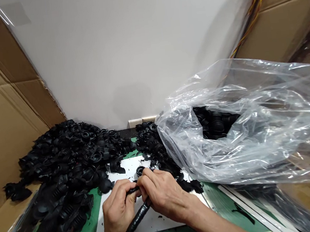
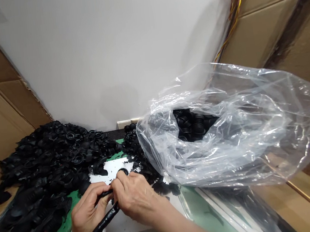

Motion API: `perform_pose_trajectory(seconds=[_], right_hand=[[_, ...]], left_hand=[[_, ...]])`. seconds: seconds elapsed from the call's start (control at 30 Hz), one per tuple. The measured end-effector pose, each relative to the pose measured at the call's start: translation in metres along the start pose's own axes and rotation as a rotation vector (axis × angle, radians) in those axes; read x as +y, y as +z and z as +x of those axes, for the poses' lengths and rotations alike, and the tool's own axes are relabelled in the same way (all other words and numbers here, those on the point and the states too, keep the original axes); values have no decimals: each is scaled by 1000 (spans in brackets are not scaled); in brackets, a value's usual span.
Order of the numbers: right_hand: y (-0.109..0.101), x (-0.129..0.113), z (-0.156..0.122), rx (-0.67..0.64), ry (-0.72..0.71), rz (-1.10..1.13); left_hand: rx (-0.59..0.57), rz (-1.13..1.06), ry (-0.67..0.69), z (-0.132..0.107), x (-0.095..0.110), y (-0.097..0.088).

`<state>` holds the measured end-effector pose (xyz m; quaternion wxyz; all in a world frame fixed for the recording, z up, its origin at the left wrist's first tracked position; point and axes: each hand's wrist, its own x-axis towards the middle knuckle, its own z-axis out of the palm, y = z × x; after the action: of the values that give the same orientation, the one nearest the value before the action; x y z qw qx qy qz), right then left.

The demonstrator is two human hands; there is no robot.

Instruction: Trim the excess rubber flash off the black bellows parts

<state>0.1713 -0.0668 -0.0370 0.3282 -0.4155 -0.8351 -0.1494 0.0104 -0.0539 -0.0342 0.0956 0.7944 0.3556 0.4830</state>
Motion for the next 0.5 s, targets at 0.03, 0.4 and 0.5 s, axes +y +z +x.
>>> perform_pose_trajectory(seconds=[0.03, 0.4, 0.5], right_hand=[[1, 3, -1, 26, 21, -4], [-8, 26, 3, 185, 921, 981], [-9, 21, 5, 128, 921, 1144]], left_hand=[[1, -14, -14, -1, 0, 0], [85, -69, -202, -8, -7, 2], [97, -76, -203, -7, -7, 2]])
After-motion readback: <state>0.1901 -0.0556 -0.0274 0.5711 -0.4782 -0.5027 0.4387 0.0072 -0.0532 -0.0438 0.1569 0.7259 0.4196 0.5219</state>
